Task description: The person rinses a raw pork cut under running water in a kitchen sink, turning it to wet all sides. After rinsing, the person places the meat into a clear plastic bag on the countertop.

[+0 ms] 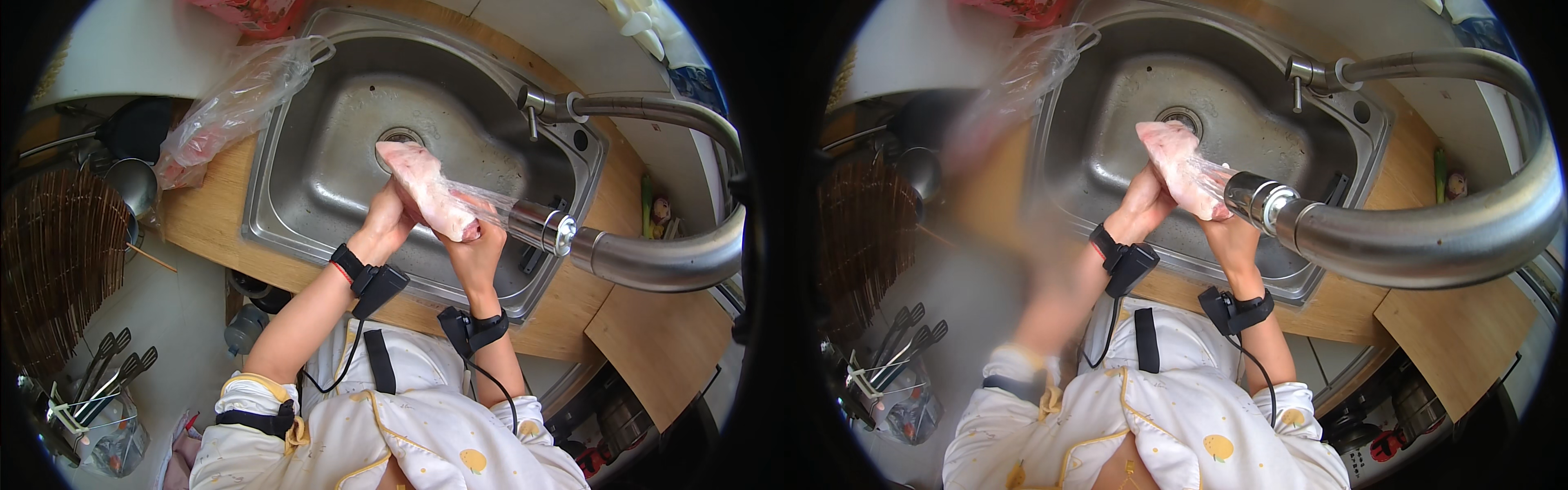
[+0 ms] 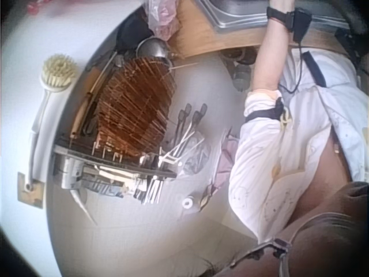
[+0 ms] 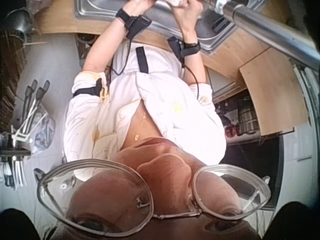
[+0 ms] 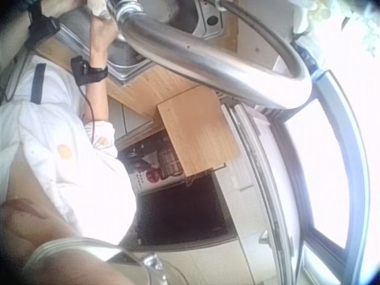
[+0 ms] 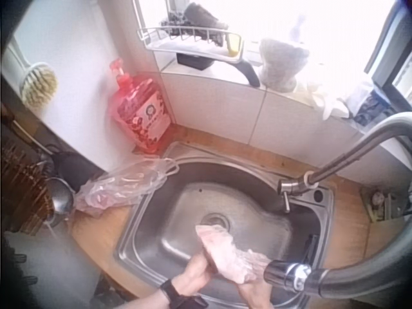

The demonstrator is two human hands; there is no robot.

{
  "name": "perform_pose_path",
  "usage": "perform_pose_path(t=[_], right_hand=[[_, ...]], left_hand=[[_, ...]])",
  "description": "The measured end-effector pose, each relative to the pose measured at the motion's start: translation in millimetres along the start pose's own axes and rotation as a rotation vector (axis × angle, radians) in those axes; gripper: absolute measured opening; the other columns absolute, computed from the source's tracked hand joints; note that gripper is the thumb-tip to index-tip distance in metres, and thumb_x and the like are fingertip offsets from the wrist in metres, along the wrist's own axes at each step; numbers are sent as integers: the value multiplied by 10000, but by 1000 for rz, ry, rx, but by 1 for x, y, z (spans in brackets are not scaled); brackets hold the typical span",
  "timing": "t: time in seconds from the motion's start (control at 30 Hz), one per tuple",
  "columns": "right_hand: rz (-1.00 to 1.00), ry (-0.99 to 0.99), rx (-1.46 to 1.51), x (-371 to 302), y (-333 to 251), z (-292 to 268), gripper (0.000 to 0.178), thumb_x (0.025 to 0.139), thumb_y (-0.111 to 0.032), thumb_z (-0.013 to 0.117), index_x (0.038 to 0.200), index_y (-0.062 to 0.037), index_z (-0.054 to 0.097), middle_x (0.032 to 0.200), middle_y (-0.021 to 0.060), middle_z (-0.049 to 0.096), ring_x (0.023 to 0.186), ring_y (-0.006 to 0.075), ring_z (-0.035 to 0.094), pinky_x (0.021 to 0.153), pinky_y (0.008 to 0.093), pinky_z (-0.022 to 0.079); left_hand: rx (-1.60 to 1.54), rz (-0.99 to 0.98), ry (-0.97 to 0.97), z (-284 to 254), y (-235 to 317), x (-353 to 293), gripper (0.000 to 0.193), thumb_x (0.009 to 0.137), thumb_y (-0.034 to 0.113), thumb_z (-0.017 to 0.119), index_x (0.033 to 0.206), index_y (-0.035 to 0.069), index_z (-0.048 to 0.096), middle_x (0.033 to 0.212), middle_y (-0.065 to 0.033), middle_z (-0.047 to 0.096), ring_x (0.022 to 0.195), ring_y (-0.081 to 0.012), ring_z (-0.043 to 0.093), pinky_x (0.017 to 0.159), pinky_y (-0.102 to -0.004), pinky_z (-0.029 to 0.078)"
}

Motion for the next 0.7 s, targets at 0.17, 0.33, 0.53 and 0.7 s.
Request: perform_pose_path(t=[0.17, 0.33, 0.53, 0.7], right_hand=[[112, 55, 147, 0, 4, -6, 426, 645, -48, 812, 1011, 50, 616, 951, 105, 669, 894, 180, 621, 804, 304, 491], [307, 61, 261, -6, 25, -8, 435, 719, -105, 793, 1069, 62, 595, 1000, 79, 646, 906, 113, 586, 822, 275, 474], [387, 88, 414, -18, 58, -12, 344, 800, -92, 707, 1101, 36, 599, 1020, 71, 636, 909, 134, 586, 836, 281, 468], [530, 65, 433, -31, 75, -15, 337, 815, -94, 694, 1120, 0, 588, 1058, 72, 620, 953, 168, 583, 878, 308, 457]], left_hand=[[14, -13, -154, 11, -3, -7, 339, 987, 329, 386, 1191, 87, 507, 1148, -46, 569, 1066, -159, 534, 901, -351, 441], [-118, -27, -243, 26, 5, -14, 380, 977, 358, 362, 1171, 69, 513, 1126, -48, 579, 1069, -172, 534, 924, -390, 413], [99, 7, -187, 39, 2, -26, 485, 873, 373, 645, 1178, 21, 510, 1079, -56, 593, 1020, -130, 555, 873, -292, 445], [59, -104, -37, 36, 0, -19, 497, 884, 385, 626, 1195, 19, 497, 1100, -59, 581, 1039, -151, 560, 871, -310, 462]])
Point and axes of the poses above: each hand's wrist, its own x-axis towards the middle knuckle, its own z-axis out of the palm, y = z × x, the point moved 6 cm from there along x, towards the middle knuckle
